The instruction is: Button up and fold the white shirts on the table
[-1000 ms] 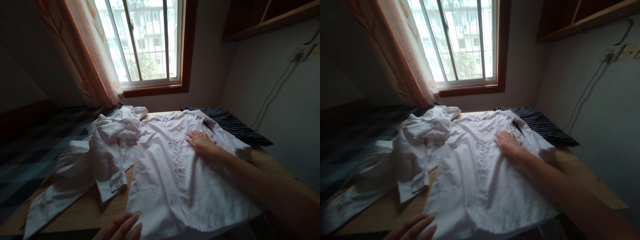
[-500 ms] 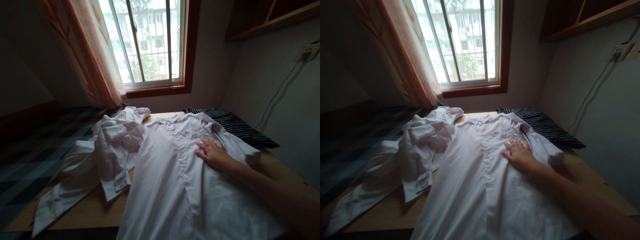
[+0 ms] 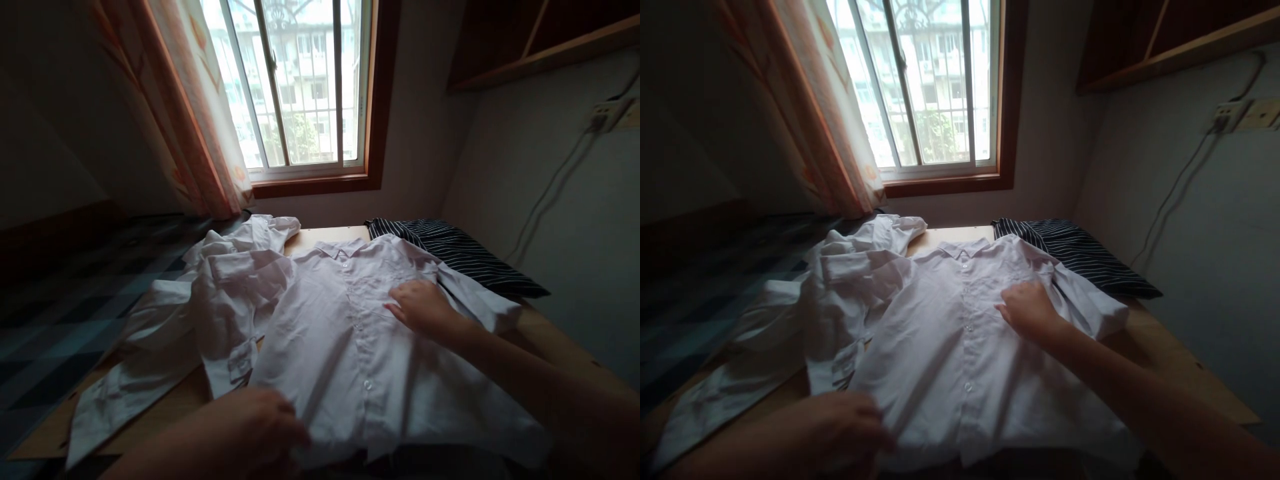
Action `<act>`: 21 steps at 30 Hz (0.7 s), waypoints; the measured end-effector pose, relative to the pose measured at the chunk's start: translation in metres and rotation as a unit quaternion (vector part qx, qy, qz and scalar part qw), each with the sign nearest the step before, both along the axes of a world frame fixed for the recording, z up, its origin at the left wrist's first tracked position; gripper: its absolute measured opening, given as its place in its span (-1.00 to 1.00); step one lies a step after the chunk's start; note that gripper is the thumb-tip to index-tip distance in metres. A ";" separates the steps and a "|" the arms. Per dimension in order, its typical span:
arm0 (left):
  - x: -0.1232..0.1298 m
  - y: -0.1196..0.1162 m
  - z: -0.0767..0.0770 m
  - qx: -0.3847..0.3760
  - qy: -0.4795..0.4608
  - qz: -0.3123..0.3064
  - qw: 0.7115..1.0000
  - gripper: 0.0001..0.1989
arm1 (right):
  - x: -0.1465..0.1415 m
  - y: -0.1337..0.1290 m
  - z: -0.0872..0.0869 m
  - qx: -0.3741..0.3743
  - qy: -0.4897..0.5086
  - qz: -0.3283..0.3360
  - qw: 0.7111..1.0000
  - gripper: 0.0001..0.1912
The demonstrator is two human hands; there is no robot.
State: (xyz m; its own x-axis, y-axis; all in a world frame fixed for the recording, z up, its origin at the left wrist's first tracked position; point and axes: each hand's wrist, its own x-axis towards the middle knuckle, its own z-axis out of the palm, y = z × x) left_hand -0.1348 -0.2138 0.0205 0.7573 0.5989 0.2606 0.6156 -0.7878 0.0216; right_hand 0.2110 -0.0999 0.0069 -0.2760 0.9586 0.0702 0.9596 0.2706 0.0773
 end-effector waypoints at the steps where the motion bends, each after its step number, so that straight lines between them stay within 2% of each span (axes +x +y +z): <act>1: 0.022 0.025 0.012 -0.084 0.017 -0.046 0.995 -0.78 | -0.008 0.010 0.003 0.012 0.012 0.013 1.000 -0.63; 2: 0.045 0.051 0.022 -0.108 0.010 -0.032 0.994 -0.75 | -0.017 0.021 0.003 0.022 0.026 0.021 0.999 -0.65; 3: 0.067 0.078 0.026 -0.087 -0.019 0.003 0.996 -0.72 | -0.026 0.032 0.001 0.030 0.041 0.024 0.998 -0.65; 5: 0.105 0.125 0.020 -0.046 -0.056 0.088 0.993 -0.65 | -0.041 0.052 -0.010 0.023 0.069 0.021 0.997 -0.59; 7: 0.128 0.161 -0.001 -0.042 -0.036 0.151 0.987 -0.59 | -0.052 0.066 -0.025 -0.007 0.096 -0.013 0.995 -0.49; 9: 0.134 0.181 -0.027 -0.084 0.012 0.216 0.973 -0.49 | -0.056 0.074 -0.038 -0.036 0.123 -0.043 0.991 -0.43; 10: 0.133 0.186 -0.037 -0.104 0.026 0.224 0.969 -0.44 | -0.055 0.075 -0.044 -0.045 0.134 -0.053 0.989 -0.41; 13: 0.119 0.184 -0.053 -0.122 0.043 0.231 0.964 -0.38 | -0.046 0.073 -0.052 -0.048 0.150 -0.060 0.986 -0.35; 17: 0.104 0.154 -0.049 -0.129 0.051 0.252 0.958 -0.37 | -0.034 0.053 -0.053 -0.051 0.144 -0.042 0.987 -0.32; 21: 0.098 0.112 -0.048 -0.137 0.069 0.258 0.954 -0.36 | -0.033 0.018 -0.055 -0.050 0.138 -0.020 0.989 -0.32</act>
State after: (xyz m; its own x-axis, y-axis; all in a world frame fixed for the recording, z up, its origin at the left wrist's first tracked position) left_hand -0.0367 -0.1016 -0.0275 0.3590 0.9324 -0.0411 0.9318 -0.3555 0.0736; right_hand 0.1783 -0.0820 -0.0484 -0.2216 0.9742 0.0427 0.9502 0.2256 -0.2150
